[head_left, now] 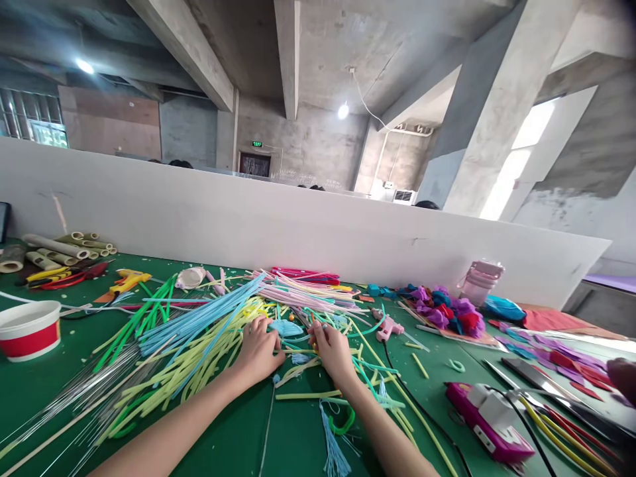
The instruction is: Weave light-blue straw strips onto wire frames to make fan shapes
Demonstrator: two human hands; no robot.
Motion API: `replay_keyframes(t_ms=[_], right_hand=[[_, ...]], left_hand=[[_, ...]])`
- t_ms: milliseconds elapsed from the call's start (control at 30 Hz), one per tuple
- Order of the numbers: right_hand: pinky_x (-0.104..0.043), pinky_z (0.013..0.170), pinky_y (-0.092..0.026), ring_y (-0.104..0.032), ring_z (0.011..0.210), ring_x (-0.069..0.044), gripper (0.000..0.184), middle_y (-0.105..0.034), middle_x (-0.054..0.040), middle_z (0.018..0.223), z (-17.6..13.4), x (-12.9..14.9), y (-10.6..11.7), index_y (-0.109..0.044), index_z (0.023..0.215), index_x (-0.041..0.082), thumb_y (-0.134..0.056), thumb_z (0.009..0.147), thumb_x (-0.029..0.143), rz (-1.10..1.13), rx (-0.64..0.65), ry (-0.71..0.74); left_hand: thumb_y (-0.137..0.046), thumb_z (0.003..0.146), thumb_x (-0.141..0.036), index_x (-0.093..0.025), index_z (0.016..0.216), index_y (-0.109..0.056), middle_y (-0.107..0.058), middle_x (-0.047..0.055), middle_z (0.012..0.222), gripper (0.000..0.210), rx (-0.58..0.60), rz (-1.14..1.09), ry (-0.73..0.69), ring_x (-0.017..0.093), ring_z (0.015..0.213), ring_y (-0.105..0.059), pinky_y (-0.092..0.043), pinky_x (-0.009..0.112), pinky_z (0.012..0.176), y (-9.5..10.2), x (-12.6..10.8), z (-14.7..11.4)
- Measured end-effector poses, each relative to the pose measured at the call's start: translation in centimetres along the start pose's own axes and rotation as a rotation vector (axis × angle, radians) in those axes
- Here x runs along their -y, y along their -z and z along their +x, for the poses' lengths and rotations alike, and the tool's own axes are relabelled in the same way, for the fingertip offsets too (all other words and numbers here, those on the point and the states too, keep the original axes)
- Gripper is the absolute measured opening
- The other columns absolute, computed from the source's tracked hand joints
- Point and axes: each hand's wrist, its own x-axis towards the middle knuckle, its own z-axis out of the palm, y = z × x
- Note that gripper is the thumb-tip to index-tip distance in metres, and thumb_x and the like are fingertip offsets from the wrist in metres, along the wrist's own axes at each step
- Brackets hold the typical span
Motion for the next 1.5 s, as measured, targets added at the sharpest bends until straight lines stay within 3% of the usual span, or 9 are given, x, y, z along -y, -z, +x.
replay_keyframes(t_ms=[167, 333, 500, 600, 700, 867, 1067, 1267, 1500], right_hand=[[-0.03, 0.069, -0.049, -0.07, 0.076, -0.024, 0.064, -0.076, -0.0083, 0.079, 0.2, -0.2, -0.6, -0.072, 0.091, 0.017, -0.037, 0.091, 0.07, 0.197, 0.011, -0.089], [-0.031, 0.072, -0.05, -0.07, 0.078, -0.025, 0.063, -0.077, -0.0097, 0.086, -0.2, 0.6, -0.8, -0.075, 0.097, 0.017, -0.042, 0.09, 0.07, 0.236, 0.007, -0.05], [-0.03, 0.073, -0.049, -0.069, 0.085, -0.026, 0.059, -0.077, -0.0094, 0.087, -0.6, 0.9, -0.6, -0.077, 0.092, 0.019, -0.038, 0.094, 0.063, 0.023, -0.026, -0.033], [-0.033, 0.083, -0.045, -0.064, 0.097, -0.029, 0.051, -0.077, -0.0096, 0.088, -0.4, 0.4, -0.4, -0.078, 0.086, 0.02, -0.042, 0.096, 0.054, -0.243, -0.048, 0.016], [-0.033, 0.084, -0.043, -0.062, 0.099, -0.03, 0.043, -0.077, -0.0092, 0.09, -0.2, 0.0, -0.2, -0.078, 0.088, 0.021, -0.046, 0.096, 0.046, -0.344, -0.008, 0.015], [-0.031, 0.078, -0.042, -0.062, 0.097, -0.028, 0.034, -0.076, -0.0064, 0.086, -0.1, 0.3, 0.3, -0.075, 0.091, 0.022, -0.046, 0.097, 0.039, -0.345, -0.01, 0.005], [-0.027, 0.069, -0.042, -0.067, 0.079, -0.022, 0.038, -0.076, -0.0034, 0.078, -0.2, 0.4, 0.4, -0.07, 0.082, 0.022, -0.043, 0.098, 0.043, -0.209, -0.009, -0.011], [-0.026, 0.065, -0.042, -0.069, 0.075, -0.021, 0.032, -0.077, -0.0025, 0.08, -0.1, -0.1, -0.1, -0.069, 0.083, 0.022, -0.047, 0.096, 0.04, -0.18, 0.053, 0.01], [-0.027, 0.071, -0.044, -0.069, 0.085, -0.021, 0.016, -0.077, -0.0015, 0.087, 0.1, -0.1, -0.2, -0.068, 0.093, 0.023, -0.052, 0.093, 0.028, -0.218, 0.103, 0.014]], left_hand=[[-0.059, 0.081, -0.027, -0.019, 0.074, -0.068, -0.06, 0.014, 0.133, 0.014, -0.03, -0.125, 0.169, 0.036, 0.136, -0.04, -0.032, 0.054, 0.107, -0.2, -0.5, 0.2], [-0.054, 0.085, -0.026, -0.019, 0.08, -0.066, -0.054, 0.015, 0.14, 0.015, -0.093, -0.154, 0.157, 0.035, 0.139, -0.038, -0.034, 0.053, 0.106, -0.7, -0.9, -0.1], [-0.051, 0.091, -0.035, -0.02, 0.084, -0.067, -0.058, 0.014, 0.134, 0.023, -0.09, -0.117, 0.114, 0.036, 0.134, -0.043, -0.038, 0.054, 0.102, -1.1, -0.9, -0.3], [-0.052, 0.09, -0.026, -0.022, 0.093, -0.069, -0.061, 0.012, 0.127, 0.018, -0.104, -0.048, 0.084, 0.034, 0.129, -0.047, -0.04, 0.052, 0.1, -0.7, -0.2, -0.1], [-0.055, 0.087, -0.02, -0.027, 0.099, -0.072, -0.059, 0.01, 0.13, 0.022, -0.109, 0.007, 0.052, 0.035, 0.13, -0.045, -0.039, 0.053, 0.1, -0.4, 0.9, 0.4], [-0.057, 0.089, -0.032, -0.031, 0.1, -0.076, -0.058, 0.01, 0.134, 0.022, -0.041, 0.023, 0.035, 0.038, 0.132, -0.042, -0.035, 0.058, 0.101, -0.4, 1.7, 0.8], [-0.057, 0.087, -0.022, -0.028, 0.101, -0.074, -0.057, 0.011, 0.135, 0.023, 0.006, 0.048, 0.005, 0.038, 0.133, -0.04, -0.035, 0.057, 0.101, -1.0, 2.0, 1.1], [-0.059, 0.088, -0.02, -0.022, 0.088, -0.069, -0.06, 0.011, 0.127, 0.01, -0.062, 0.084, -0.066, 0.035, 0.131, -0.043, -0.036, 0.054, 0.1, -1.1, 2.1, 1.4], [-0.042, 0.092, -0.01, -0.018, 0.09, -0.06, -0.06, 0.013, 0.112, 0.02, -0.093, 0.167, -0.273, 0.031, 0.119, -0.049, -0.037, 0.049, 0.098, 0.1, 2.1, 1.1]])
